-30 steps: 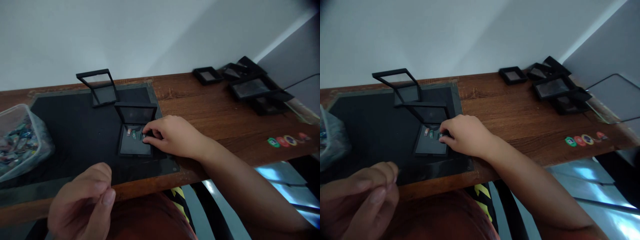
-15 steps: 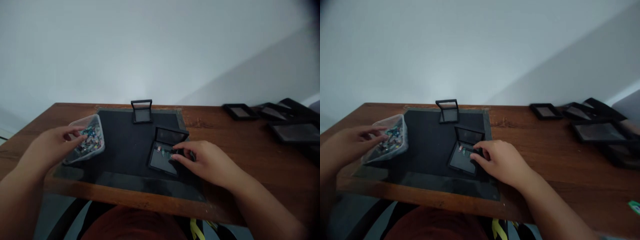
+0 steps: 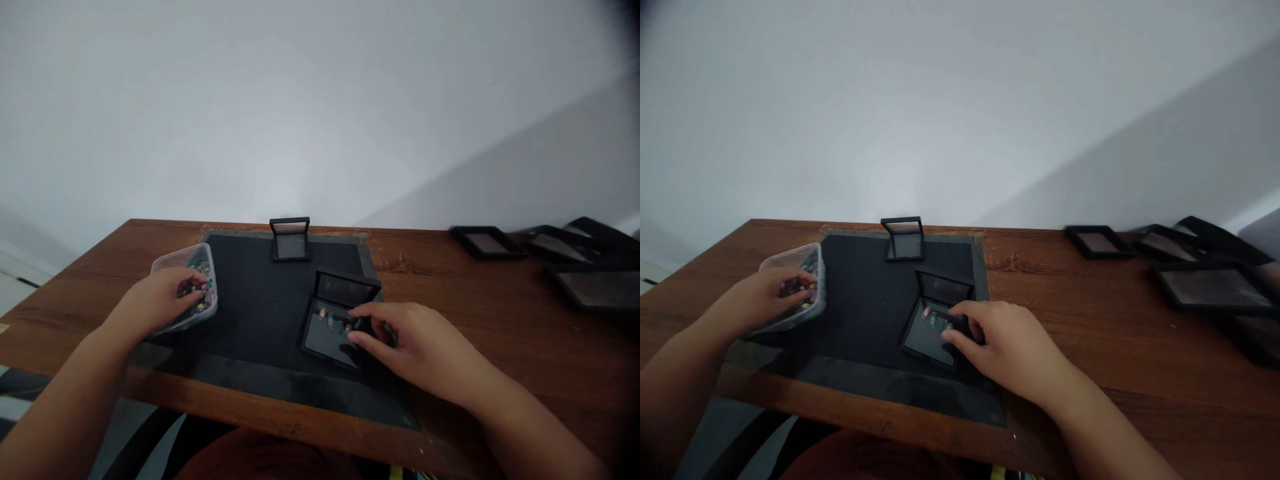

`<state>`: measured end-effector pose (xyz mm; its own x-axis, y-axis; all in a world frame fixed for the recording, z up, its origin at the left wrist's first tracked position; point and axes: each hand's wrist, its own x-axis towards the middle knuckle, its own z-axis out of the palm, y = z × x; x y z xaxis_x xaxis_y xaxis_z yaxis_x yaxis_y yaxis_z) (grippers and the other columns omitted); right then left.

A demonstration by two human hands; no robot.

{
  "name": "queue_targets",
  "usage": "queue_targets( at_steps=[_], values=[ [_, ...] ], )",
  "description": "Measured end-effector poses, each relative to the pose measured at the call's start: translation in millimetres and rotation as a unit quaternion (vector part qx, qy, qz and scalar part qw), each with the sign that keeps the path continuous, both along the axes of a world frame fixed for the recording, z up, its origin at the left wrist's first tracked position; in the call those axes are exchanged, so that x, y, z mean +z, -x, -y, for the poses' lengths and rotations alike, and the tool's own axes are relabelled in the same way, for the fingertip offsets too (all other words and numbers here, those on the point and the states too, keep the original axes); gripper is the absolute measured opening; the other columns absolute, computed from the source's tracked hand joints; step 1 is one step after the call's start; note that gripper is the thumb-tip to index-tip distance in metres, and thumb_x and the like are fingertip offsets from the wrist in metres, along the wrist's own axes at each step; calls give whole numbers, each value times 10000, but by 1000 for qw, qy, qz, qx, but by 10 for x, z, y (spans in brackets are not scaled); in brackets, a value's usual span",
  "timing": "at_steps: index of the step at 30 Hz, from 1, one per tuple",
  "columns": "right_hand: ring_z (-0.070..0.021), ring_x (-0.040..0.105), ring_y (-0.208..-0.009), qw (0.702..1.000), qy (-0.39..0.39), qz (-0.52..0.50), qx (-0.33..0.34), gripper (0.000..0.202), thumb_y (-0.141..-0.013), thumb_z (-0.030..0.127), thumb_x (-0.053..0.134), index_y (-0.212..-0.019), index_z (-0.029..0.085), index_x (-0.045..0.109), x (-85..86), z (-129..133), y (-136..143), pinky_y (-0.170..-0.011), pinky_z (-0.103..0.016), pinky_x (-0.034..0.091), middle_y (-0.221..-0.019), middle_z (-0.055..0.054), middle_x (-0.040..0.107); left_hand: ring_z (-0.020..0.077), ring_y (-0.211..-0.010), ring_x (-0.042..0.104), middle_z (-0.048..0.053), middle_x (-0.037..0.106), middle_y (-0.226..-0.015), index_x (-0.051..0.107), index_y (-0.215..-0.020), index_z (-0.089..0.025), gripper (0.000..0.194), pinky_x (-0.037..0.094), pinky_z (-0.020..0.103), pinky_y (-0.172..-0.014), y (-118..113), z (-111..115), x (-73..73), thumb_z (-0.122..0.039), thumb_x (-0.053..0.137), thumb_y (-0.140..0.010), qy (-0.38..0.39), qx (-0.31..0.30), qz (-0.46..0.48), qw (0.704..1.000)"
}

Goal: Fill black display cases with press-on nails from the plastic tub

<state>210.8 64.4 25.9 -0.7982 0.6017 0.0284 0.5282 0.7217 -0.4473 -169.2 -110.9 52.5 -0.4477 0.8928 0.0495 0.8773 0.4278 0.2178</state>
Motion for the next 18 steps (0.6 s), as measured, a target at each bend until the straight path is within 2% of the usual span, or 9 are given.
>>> queue_targets(
  at_steps=[4, 13, 18],
  values=[
    [-138, 619, -621, 1000, -1, -8, 2, 283, -962, 463, 642, -1137, 286, 776, 0, 4, -12, -577, -260, 366, -728, 5, 676, 258, -869, 670, 51, 786, -1009, 786, -1004, -259, 281, 431, 291, -743, 28, -13, -44, -471, 662, -868, -7, -8, 12, 1000],
    [-148, 632, -636, 1000, -1, -8, -1, 331, -944, 522, 654, -1147, 288, 770, 27, -1, -30, -578, -261, 379, -751, 3, 683, 281, -839, 704, 28, 805, -956, 820, -1001, -301, 368, 437, 301, -716, -34, 99, 14, -601, 643, -883, -42, 82, 23, 995],
    [-149, 632, -644, 1000, 3, -4, -5, 331, -953, 538, 635, -1162, 314, 763, 16, 3, -33, -594, -268, 381, -752, 10, 676, 283, -863, 724, 5, 811, -904, 820, -993, -282, 358, 462, 297, -726, -21, 125, 42, -587, 703, -846, -77, 107, 56, 990]
  ],
)
